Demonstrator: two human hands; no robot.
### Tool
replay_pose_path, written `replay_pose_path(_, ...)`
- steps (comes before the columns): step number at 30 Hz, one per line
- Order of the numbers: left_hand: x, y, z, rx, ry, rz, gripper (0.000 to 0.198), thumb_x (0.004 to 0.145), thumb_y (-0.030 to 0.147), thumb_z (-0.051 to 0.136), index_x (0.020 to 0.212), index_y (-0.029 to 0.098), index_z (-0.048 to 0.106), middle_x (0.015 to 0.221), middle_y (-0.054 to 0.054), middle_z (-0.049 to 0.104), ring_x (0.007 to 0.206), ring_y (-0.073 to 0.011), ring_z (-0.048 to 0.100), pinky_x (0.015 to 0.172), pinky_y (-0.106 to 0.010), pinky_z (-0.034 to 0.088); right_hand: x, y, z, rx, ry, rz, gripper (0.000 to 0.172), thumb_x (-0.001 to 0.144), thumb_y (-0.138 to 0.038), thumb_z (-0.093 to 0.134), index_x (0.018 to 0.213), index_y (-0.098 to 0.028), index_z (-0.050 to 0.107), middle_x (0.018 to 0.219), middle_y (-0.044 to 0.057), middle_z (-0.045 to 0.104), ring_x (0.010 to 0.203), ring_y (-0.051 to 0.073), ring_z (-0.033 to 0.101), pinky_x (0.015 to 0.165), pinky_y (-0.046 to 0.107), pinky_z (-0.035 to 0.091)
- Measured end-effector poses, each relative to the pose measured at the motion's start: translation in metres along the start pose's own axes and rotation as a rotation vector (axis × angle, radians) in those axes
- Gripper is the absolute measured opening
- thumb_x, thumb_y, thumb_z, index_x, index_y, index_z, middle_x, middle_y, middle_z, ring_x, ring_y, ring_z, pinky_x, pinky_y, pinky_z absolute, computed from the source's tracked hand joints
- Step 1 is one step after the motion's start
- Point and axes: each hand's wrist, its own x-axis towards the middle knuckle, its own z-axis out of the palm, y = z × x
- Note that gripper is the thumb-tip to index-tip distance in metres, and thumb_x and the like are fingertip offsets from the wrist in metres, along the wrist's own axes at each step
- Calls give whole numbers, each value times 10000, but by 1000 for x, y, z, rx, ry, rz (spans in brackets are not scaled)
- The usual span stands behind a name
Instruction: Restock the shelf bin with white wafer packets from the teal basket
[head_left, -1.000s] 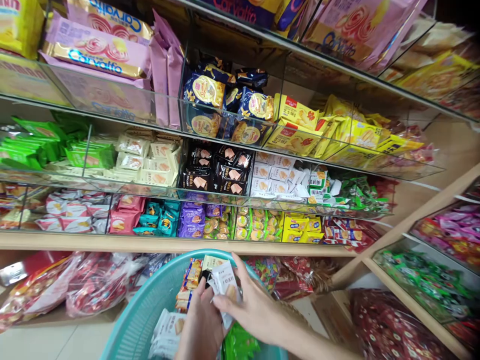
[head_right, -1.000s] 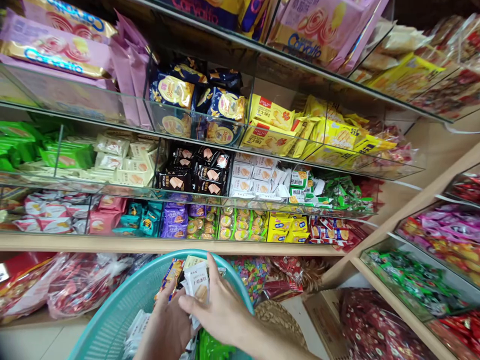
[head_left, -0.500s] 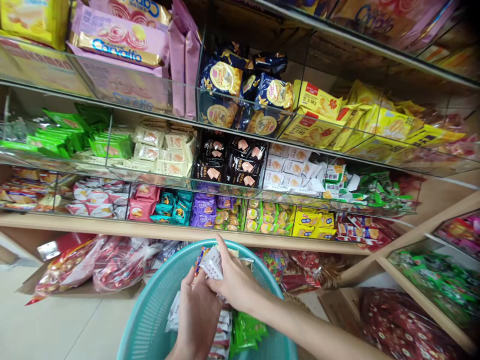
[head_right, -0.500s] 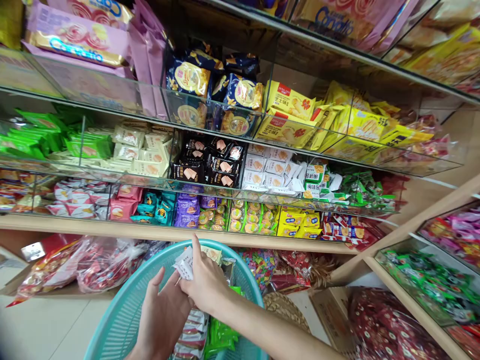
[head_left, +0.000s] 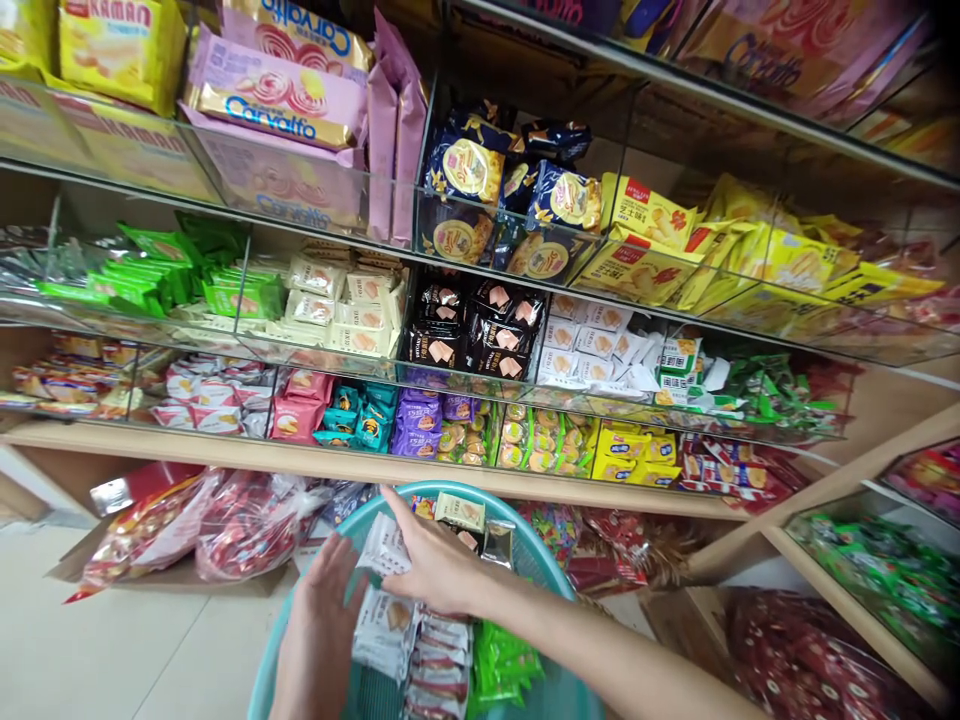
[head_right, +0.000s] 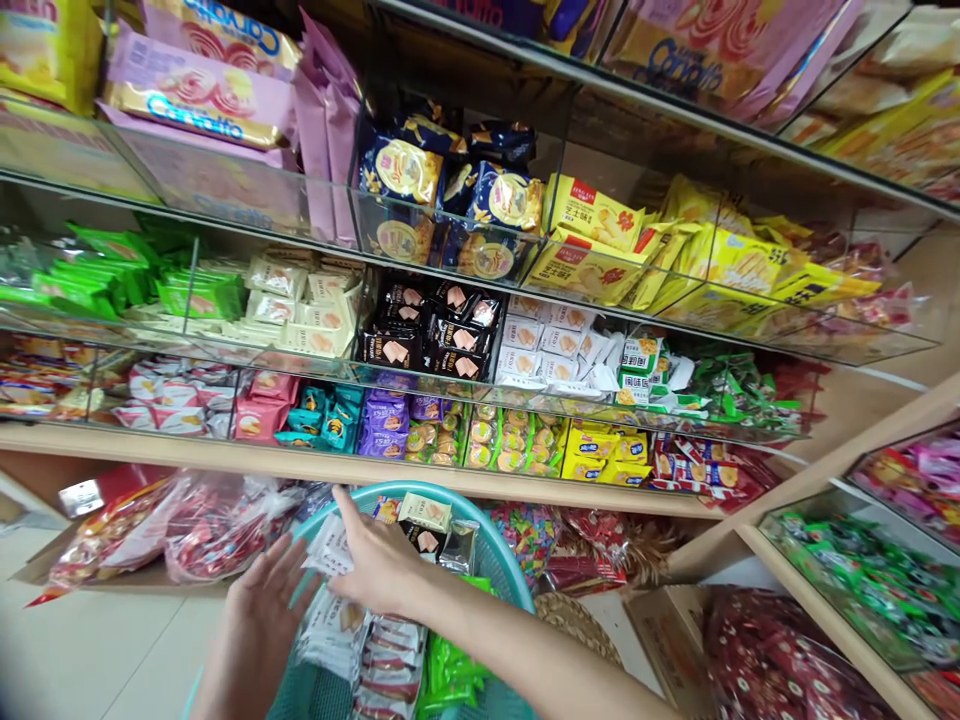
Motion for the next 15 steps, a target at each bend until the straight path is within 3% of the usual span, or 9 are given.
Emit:
replay_pose_path(4,7,11,-11,51,56,116,383,878,354,431,1245,255,479,1489,-32,376,1367,-190,329,1155,-393,231,14,0,16,-141,-92,-118,1020,705,-240,660,1475,-192,-7,1185,159,628,1043,319,605,888,449,436)
replay_pose_path(10,11,9,-18,139,45,91,345,896,388,421,1201,246,499,1482,-34,391,1364,-175,331,1152,-374,220,27,6,44,-239,-89,-143,1054,697,-266,677,1469,-194,-38,1139,155,647,1067,352,583,897,514,426)
replay_pose_path(15,12,-2,-26,274,-33,-3,447,891,460,417,1293,266,441,1503,-46,364,1385,-178,294,1157,-377,173,28,10,54,-297,-93,-111,1084,682,-277,683,1467,-191,-60,1176,163,626,1073,370,567,897,546,426)
